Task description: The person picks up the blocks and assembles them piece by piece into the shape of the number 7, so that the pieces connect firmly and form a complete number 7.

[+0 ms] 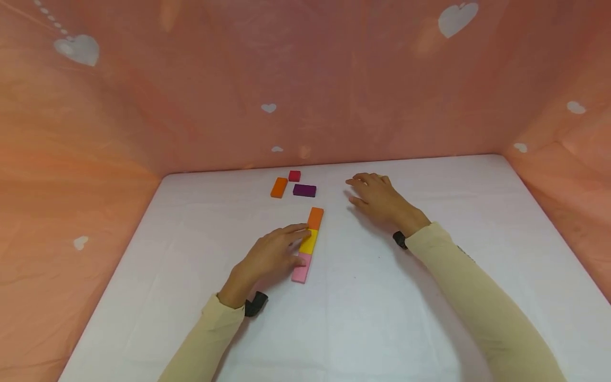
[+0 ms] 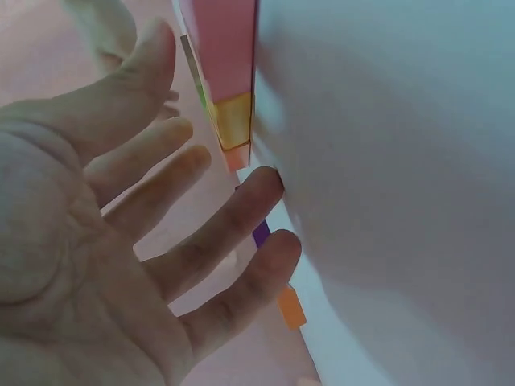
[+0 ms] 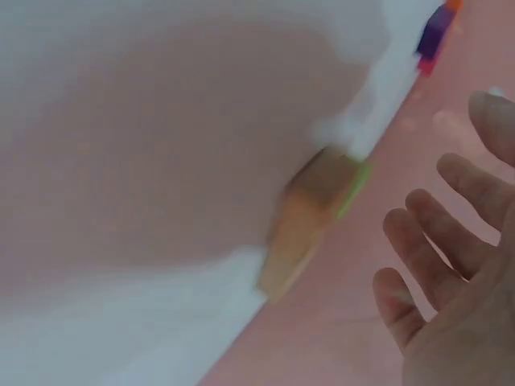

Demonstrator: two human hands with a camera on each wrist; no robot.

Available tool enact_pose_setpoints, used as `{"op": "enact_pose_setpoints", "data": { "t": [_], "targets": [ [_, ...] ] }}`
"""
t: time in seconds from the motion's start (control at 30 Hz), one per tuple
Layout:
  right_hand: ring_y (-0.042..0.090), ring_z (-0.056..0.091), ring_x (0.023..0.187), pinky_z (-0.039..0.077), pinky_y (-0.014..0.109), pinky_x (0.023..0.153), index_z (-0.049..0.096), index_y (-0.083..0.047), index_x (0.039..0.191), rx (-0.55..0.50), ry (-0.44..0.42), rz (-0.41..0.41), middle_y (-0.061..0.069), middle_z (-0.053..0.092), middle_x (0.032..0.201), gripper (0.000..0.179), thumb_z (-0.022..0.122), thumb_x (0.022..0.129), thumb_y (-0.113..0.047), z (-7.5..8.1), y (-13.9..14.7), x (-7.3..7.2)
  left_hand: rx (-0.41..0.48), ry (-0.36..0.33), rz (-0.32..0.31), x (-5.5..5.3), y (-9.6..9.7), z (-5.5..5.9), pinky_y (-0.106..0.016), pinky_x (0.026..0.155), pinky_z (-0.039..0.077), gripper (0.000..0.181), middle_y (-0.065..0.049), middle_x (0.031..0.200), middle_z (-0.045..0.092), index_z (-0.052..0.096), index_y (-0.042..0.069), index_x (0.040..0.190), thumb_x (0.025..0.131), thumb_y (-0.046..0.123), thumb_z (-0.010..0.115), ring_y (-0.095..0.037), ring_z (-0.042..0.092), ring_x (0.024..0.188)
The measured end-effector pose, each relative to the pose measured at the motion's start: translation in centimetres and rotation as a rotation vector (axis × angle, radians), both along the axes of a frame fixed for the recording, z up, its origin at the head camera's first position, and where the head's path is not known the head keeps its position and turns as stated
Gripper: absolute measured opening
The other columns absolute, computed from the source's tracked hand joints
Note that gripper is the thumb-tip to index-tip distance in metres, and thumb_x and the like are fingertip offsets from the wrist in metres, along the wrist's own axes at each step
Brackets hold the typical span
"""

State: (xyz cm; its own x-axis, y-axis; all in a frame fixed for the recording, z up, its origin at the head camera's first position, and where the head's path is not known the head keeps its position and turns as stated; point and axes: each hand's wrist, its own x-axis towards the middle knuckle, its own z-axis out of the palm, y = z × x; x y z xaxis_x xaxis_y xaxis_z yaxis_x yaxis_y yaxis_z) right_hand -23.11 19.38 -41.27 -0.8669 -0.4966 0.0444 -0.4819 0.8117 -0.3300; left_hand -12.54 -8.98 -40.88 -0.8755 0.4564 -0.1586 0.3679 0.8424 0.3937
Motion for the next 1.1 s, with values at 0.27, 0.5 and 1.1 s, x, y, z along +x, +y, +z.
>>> {"op": "enact_pose_setpoints", "data": {
  "t": [0.27,0.5,1.1],
  "targets": [
    [0.039,0.036,0.139,0.026,0.058,0.108,0.045,-0.008,0.147,0.014,-0.061,-0.08,0.018,0.042,0.151,0.05,0.054,0.102,-0.028,-0.6,2.5,-1.1,-0.041,-0.03,-0.025,-0.2,-0.1,0.0,-0.042,0.112,0.043,0.068,0.008,0.158,0.041,0.047,0.021,0.149,0.089,0.034,0.075,-0.026,0.046,0.138],
    [0.041,0.037,0.138,0.028,0.059,0.105,0.047,-0.007,0.145,0.011,-0.046,-0.068,0.019,0.043,0.149,0.042,0.045,0.106,-0.021,-0.5,4.1,-1.2,-0.054,-0.033,-0.03,-0.2,-0.2,-0.2,-0.044,0.116,0.039,0.068,0.008,0.158,0.041,0.048,0.021,0.149,0.088,0.034,0.075,-0.027,0.043,0.142],
    [0.036,0.042,0.138,0.036,0.055,0.098,0.061,-0.012,0.132,0.04,0.052,0.028,0.015,0.052,0.145,0.038,0.062,0.096,-0.003,-0.5,5.1,-1.1,-0.073,-0.049,-0.081,1.1,-0.4,0.3,-0.032,0.094,0.05,0.07,0.007,0.155,0.046,0.053,0.021,0.146,0.083,0.037,0.08,-0.02,0.052,0.119]
  ]
}}
